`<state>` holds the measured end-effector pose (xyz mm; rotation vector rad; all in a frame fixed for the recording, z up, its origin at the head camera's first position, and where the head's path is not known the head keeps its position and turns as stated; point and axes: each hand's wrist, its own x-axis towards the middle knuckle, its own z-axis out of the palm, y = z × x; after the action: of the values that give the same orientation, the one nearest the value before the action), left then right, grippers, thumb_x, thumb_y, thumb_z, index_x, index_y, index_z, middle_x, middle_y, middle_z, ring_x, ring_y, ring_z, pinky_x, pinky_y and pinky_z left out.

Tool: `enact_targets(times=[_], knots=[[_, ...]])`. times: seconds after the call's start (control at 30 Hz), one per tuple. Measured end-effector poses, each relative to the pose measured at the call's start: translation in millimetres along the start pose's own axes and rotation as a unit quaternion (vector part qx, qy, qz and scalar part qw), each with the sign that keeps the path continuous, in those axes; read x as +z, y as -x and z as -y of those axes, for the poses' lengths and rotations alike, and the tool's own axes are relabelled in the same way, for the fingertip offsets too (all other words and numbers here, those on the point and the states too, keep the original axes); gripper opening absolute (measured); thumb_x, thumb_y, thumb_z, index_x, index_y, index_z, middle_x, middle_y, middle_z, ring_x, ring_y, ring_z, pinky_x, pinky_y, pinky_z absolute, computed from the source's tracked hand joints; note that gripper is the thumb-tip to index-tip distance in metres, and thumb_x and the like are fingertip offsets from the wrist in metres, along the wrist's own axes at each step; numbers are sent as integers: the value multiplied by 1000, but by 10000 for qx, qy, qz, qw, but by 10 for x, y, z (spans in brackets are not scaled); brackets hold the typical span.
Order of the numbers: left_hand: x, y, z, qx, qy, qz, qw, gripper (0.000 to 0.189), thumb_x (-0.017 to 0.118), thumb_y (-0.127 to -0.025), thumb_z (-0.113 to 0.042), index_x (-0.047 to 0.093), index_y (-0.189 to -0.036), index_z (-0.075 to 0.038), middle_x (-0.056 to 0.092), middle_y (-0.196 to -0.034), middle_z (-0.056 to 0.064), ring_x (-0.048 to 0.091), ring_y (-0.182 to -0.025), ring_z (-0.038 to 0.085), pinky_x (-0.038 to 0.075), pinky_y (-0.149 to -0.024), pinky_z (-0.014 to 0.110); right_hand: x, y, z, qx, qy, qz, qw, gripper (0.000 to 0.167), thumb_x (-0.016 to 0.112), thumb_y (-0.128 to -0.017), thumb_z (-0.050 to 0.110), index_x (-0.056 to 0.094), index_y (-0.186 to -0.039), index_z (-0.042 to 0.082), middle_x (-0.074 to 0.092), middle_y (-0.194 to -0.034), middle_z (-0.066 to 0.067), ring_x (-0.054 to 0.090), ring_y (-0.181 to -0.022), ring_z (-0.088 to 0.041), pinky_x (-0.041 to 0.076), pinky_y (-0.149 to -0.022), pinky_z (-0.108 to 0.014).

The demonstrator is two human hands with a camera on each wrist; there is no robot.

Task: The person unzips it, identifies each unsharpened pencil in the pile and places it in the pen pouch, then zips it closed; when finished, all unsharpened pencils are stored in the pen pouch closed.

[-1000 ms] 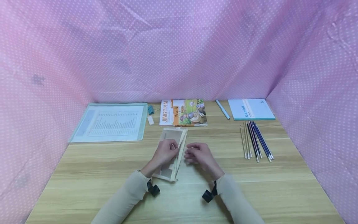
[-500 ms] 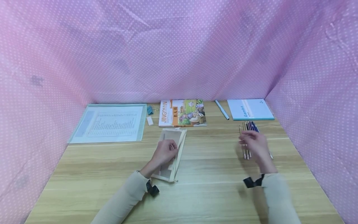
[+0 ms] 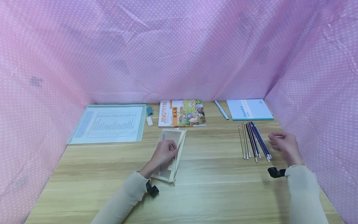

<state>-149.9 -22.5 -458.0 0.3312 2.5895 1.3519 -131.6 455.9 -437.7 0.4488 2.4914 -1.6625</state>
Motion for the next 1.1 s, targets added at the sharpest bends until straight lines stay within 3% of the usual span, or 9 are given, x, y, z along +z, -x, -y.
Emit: enact_targets(times=[0.13,0.23,0.5,0.7,0.93,1.1], knots=[[-4,10,-2,18,24,24,10000,9,63,-86,-2,64,-77,-5,57,-57,-1,49,-46,6,34,-40,16,-30,-79,-157,171,1002,93,9948,49,58,-100,30,53,-122,-14,61,-77,30,61,-71,5,57,-66,-22],[-4,15,-2,38,35,33,10000,10,63,-86,-2,64,-77,-4,56,-56,-1,49,-45,6,33,-40,15,-30,-133,-248,241,1494,76,9885,64,59,-99,34,47,-130,-20,62,-79,24,59,-72,4,56,-64,-23],[-11,24,-2,146,-1,-74,9999,11,62,-86,-2,64,-75,-4,53,-54,-3,46,-45,6,32,-41,17,-1,-245,-347,-424,2591,-388,9641,48,62,-97,27,60,-115,-18,74,-87,-15,53,-66,6,46,-58,-18],[-7,18,11,182,53,-66,9998,11,62,-85,-2,64,-75,-4,54,-53,-2,46,-43,5,32,-40,17,-25,-254,-377,-693,2873,-548,9537,40,63,-97,22,64,-110,-15,73,-92,-26,51,-65,9,41,-58,-16],[2,17,26,222,82,-117,9997,11,62,-84,-1,64,-74,-4,55,-53,-1,48,-43,5,33,-41,17,-107,-270,-436,-923,3077,-800,9436,33,63,-95,18,68,-106,-13,74,-90,-25,46,-64,12,39,-57,-15],[0,18,23,176,79,-85,9998,10,63,-85,-1,64,-75,-4,57,-55,0,50,-44,5,34,-41,17,-220,-279,-492,-803,3083,-836,9442,34,61,-95,17,66,-107,-15,73,-74,-6,46,-61,10,40,-55,-17]])
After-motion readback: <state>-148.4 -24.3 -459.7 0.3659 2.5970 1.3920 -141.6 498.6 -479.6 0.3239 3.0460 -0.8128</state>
